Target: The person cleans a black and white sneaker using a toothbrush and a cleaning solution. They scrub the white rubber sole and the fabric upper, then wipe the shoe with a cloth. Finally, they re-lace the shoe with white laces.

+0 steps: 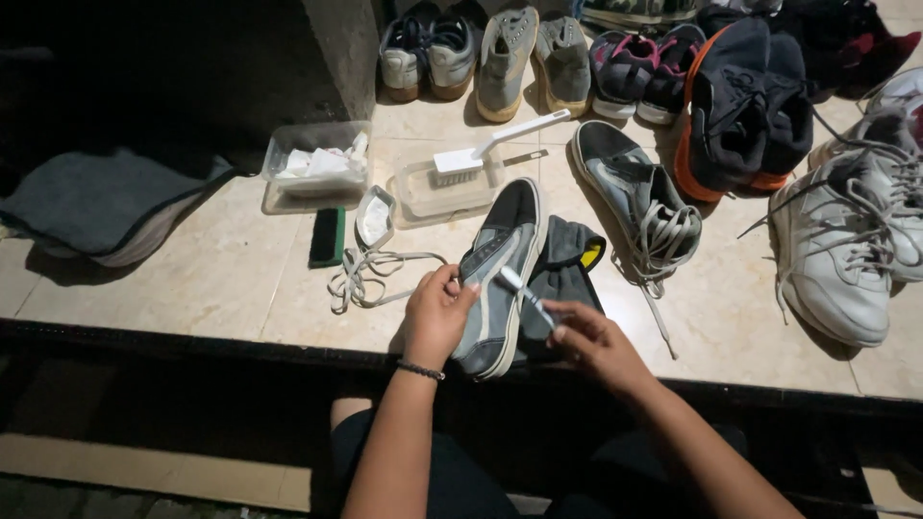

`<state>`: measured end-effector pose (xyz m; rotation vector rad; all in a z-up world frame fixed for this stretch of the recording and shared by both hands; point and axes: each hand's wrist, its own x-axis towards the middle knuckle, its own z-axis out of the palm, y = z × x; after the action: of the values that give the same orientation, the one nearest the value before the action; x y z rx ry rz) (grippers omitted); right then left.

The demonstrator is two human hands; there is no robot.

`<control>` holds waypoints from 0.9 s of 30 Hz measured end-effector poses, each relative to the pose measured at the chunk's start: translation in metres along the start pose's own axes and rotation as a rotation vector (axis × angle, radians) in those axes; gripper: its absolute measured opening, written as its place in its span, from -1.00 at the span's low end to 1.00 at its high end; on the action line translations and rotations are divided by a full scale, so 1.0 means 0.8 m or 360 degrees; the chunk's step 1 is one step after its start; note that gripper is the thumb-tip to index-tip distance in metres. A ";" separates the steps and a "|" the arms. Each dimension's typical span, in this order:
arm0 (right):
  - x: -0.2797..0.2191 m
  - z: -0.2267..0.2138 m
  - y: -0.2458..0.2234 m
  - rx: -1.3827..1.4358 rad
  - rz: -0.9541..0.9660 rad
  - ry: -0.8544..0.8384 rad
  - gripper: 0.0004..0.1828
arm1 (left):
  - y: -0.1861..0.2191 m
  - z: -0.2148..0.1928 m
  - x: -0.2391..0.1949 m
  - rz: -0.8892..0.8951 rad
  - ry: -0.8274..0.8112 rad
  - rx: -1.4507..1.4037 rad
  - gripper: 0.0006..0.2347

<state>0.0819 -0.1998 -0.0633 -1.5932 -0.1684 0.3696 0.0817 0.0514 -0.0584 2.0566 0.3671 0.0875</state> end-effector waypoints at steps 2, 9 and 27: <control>-0.004 0.005 -0.010 0.0045 0.0021 -0.0074 -0.48 | -0.002 -0.001 0.002 -0.0076 -0.0035 0.0249 -0.69; 0.036 -0.023 0.021 -0.0144 -0.0057 0.0153 -0.47 | 0.000 0.002 0.008 -0.0033 -0.0138 0.0624 -0.72; 0.023 -0.004 -0.002 -0.0158 -0.0147 0.0120 -0.51 | -0.023 0.021 -0.010 0.0359 0.0318 0.0300 -0.76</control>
<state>0.1005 -0.1967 -0.0640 -1.6882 -0.2044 0.2318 0.0739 0.0428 -0.0819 2.2775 0.2724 0.4113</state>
